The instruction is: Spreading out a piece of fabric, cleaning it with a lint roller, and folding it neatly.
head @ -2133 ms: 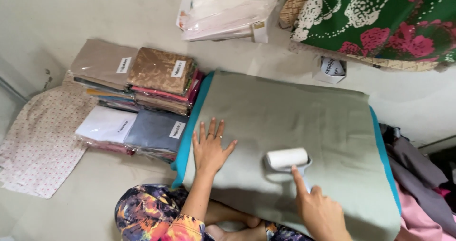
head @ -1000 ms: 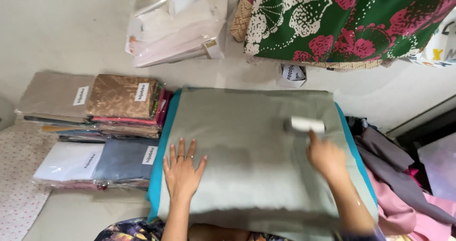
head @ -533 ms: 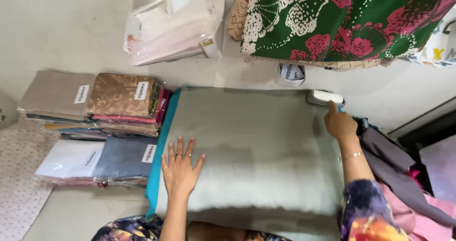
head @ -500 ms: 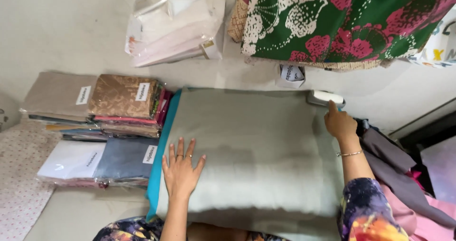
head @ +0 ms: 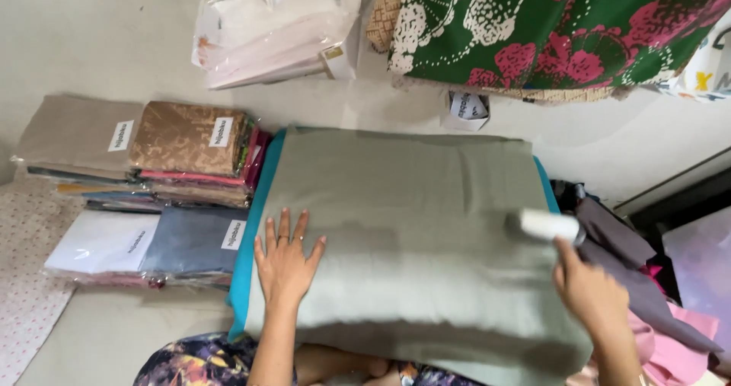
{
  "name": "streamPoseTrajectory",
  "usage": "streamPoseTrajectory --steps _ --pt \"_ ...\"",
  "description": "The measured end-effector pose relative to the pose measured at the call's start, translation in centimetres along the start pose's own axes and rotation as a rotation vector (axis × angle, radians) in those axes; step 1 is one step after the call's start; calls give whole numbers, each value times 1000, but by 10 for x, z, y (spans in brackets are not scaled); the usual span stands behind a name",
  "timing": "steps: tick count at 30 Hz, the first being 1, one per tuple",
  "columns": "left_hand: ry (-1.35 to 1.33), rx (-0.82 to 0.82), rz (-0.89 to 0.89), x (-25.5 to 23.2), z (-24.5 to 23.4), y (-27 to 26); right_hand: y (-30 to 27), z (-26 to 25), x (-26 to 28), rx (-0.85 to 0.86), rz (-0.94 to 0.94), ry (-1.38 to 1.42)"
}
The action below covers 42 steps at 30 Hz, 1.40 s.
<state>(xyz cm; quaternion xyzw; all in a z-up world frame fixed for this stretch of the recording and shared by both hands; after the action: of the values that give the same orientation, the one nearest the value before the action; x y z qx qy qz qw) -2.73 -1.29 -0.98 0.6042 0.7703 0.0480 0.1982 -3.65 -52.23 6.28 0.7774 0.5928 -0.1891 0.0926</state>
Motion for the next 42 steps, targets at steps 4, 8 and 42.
streamPoseTrajectory --steps 4,8,42 --pt "0 3 3 1 3 -1 30 -26 -1 -10 17 210" --pt "12 -14 -3 0 7 0 -26 -47 31 205 -240 -63" --pt "-989 -115 -52 11 -32 -5 -134 -103 280 -300 -812 157"
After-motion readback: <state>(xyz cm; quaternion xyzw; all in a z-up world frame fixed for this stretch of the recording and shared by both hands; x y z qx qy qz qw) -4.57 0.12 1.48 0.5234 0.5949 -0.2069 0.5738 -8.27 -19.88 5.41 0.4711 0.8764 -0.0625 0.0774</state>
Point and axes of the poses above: each hand's wrist, its own y-axis towards the middle knuckle, its own z-axis out of the palm, x = y × z, the point moved 1 cm from there along y, towards the middle knuckle, and after that the axes turned 4 degrees about -y, right-handed, at the moved point
